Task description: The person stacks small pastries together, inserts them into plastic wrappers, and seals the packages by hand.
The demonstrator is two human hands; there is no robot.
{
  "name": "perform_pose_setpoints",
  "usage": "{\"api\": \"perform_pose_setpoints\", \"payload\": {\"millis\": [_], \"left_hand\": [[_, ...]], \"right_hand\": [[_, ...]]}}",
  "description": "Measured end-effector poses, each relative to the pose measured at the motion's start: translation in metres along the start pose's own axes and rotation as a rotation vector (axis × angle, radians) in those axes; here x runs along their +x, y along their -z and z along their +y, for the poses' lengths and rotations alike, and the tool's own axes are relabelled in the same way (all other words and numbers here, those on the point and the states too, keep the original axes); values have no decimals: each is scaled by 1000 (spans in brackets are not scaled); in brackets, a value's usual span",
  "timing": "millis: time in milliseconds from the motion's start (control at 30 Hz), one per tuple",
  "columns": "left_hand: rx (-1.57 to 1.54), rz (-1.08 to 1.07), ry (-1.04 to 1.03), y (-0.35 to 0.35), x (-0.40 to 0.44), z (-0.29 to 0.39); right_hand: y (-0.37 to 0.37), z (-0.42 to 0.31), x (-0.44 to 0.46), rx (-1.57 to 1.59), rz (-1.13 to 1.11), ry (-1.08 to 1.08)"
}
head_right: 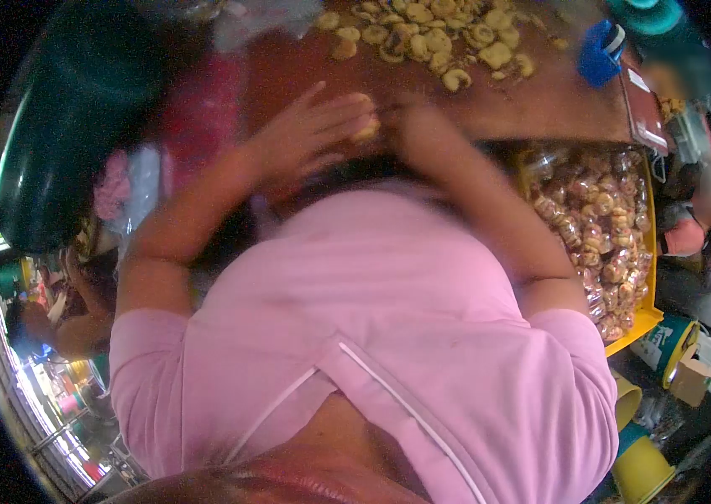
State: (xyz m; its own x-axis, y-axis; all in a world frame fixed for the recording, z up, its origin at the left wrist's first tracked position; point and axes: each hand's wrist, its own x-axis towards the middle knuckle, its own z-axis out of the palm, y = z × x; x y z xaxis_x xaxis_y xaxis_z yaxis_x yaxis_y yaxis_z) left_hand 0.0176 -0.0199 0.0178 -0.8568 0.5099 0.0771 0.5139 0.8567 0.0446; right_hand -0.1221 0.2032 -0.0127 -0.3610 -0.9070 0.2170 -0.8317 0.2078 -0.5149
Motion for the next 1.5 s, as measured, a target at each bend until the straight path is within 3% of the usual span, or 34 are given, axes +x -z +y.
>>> {"api": "perform_pose_setpoints", "payload": {"millis": [267,367,467,667,733,867,1033,1100,1233,1333,1500], "left_hand": [[-32,105,-247,-13,74,-20],[-76,20,-288,-7,114,-16],[-130,-57,-372,-5,155,-15],[-81,95,-388,-4,213,2],[-160,56,-344,-8,224,3],[-191,5,-246,-11,227,3],[-88,-72,-142,-17,217,3],[-109,112,-267,-31,208,-2],[-225,345,-375,-27,204,2],[-205,303,-332,-25,205,3],[-134,273,-234,-24,213,5]], "right_hand": [[44,12,-25,-185,71,-147],[81,41,-47,-186,323,-113],[134,75,-64,95,531,-270],[204,265,-92,97,1110,-622],[214,322,-103,125,961,-736],[216,386,-83,281,908,-778],[234,365,-64,172,780,-805],[239,371,-57,206,756,-798],[264,336,-41,-67,806,-812],[266,350,-34,-64,915,-885],[259,339,-33,-118,915,-777]]}}
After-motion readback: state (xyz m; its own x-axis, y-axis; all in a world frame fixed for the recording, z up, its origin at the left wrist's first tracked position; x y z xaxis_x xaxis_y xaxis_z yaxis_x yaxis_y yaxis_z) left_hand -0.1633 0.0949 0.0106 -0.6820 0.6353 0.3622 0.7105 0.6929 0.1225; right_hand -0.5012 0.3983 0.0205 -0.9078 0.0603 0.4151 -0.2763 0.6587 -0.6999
